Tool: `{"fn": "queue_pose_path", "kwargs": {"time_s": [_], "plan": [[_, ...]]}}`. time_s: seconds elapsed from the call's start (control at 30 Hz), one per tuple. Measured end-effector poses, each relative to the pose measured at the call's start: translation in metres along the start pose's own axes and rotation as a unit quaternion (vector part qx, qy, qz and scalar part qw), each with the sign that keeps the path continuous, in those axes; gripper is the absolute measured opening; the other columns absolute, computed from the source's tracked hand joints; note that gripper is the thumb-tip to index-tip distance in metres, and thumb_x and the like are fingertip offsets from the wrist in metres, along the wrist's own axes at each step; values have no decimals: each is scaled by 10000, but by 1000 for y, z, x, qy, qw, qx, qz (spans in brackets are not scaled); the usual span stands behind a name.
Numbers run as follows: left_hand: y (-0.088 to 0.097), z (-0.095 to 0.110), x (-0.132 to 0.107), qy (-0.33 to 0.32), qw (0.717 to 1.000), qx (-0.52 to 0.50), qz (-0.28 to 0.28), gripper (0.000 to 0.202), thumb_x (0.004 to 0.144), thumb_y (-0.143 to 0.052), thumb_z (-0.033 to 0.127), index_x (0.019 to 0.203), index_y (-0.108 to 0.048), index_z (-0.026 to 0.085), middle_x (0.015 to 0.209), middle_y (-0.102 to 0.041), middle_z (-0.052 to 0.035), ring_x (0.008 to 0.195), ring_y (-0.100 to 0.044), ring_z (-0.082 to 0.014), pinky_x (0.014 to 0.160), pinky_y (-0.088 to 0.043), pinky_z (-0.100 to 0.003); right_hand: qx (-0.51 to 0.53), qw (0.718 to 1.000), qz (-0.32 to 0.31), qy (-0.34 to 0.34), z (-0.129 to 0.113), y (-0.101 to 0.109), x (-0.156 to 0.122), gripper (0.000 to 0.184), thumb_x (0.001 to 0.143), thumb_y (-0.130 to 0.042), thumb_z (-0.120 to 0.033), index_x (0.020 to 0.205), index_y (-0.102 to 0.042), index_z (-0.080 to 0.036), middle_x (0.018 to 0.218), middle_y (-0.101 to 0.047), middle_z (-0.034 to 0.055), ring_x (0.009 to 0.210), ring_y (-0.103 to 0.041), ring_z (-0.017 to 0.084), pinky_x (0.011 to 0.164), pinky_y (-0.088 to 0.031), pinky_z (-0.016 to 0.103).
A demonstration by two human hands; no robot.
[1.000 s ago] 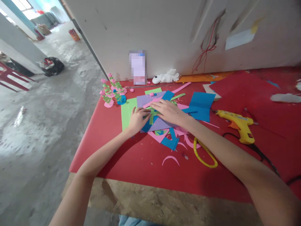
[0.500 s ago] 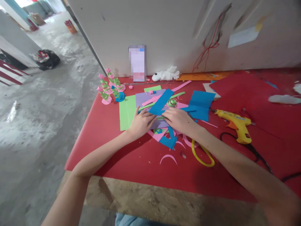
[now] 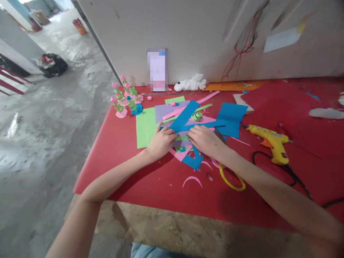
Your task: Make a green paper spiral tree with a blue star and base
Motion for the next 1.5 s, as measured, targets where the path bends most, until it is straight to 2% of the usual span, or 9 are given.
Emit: {"fn": "queue_pose_path", "kwargs": {"time_s": [0.3, 0.47, 0.67, 0.8, 0.93, 1.13, 1.3, 1.4, 1.5], "plan": [[7, 6, -4, -9, 999, -37, 13, 250, 902, -459, 200, 943, -704, 220, 926, -711, -39, 915, -645, -172, 1160, -254, -547, -1, 1000, 11, 2, -3, 6, -2, 232, 876, -409, -97, 788, -622, -120, 769, -602, 76, 742, -470, 166, 660, -252, 299], [10, 0, 0, 0, 997, -77, 9, 210, 866, -503, 182, 817, -706, 207, 833, -716, -27, 834, -655, -160, 1090, -377, -456, 22, 1000, 4, 19, 1, 8, 4, 217, 854, -440, -94, 740, -619, -138, 730, -604, 52, 726, -483, 148, 663, -296, 287], [42, -43, 13, 113, 983, -121, 86, 232, 826, -476, 158, 943, -677, 175, 938, -714, -68, 852, -657, -162, 811, -512, -297, 41, 995, 70, -64, 27, 32, 44, 276, 894, -408, -178, 1035, -636, -112, 1038, -632, 116, 960, -517, 208, 776, -379, 317], [46, -77, 16, 190, 965, -129, 123, 237, 788, -482, 138, 987, -608, 169, 857, -692, -47, 787, -637, -138, 748, -501, -259, 55, 991, 72, -94, 36, 35, 65, 273, 876, -423, -180, 993, -662, -119, 976, -654, 103, 928, -521, 210, 730, -375, 311], [36, -94, 16, 232, 960, -110, 111, 144, 760, -481, 102, 825, -599, 151, 828, -668, -70, 769, -603, -160, 746, -491, -298, 69, 993, 32, -85, 31, 23, 74, 241, 826, -449, -131, 875, -685, -126, 891, -669, 83, 853, -521, 185, 674, -350, 290], [40, -78, 16, 238, 963, -88, 88, 211, 842, -434, 207, 827, -633, 138, 1120, -627, -138, 1115, -526, -261, 967, -405, -410, 97, 993, -10, -72, 18, 11, 61, 224, 825, -454, -141, 830, -678, -126, 862, -650, 85, 841, -513, 180, 706, -364, 300], [43, -59, 14, 235, 958, -166, -12, 398, 821, -487, 477, 669, -647, 146, 670, -655, -62, 631, -564, -160, 634, -433, -300, 150, 984, -32, -96, 13, 3, 44, 169, 822, -529, -182, 889, -666, -110, 957, -634, 122, 930, -509, 221, 805, -397, 343], [43, -53, 13, 204, 953, -219, -35, 243, 730, -613, 378, 663, -661, 149, 664, -667, -32, 600, -554, -118, 607, -418, -256, 203, 972, -28, -113, 13, -3, 40, 130, 786, -581, -177, 875, -661, -125, 979, -629, 119, 979, -501, 235, 881, -393, 375], [52, -51, 13, 178, 947, -267, -2, 181, 725, -609, 313, 677, -663, 148, 683, -675, -21, 627, -574, -97, 627, -439, -228, 275, 951, -6, -139, 14, -3, 41, 104, 743, -630, -184, 831, -658, -136, 925, -633, 101, 967, -511, 229, 904, -390, 386]]}}
Point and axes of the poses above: each hand's wrist, its own x-axis towards the middle knuckle, its own y-axis out of the back of the hand, z = x × y, the point moved 1 cm from there along x, towards the middle knuckle
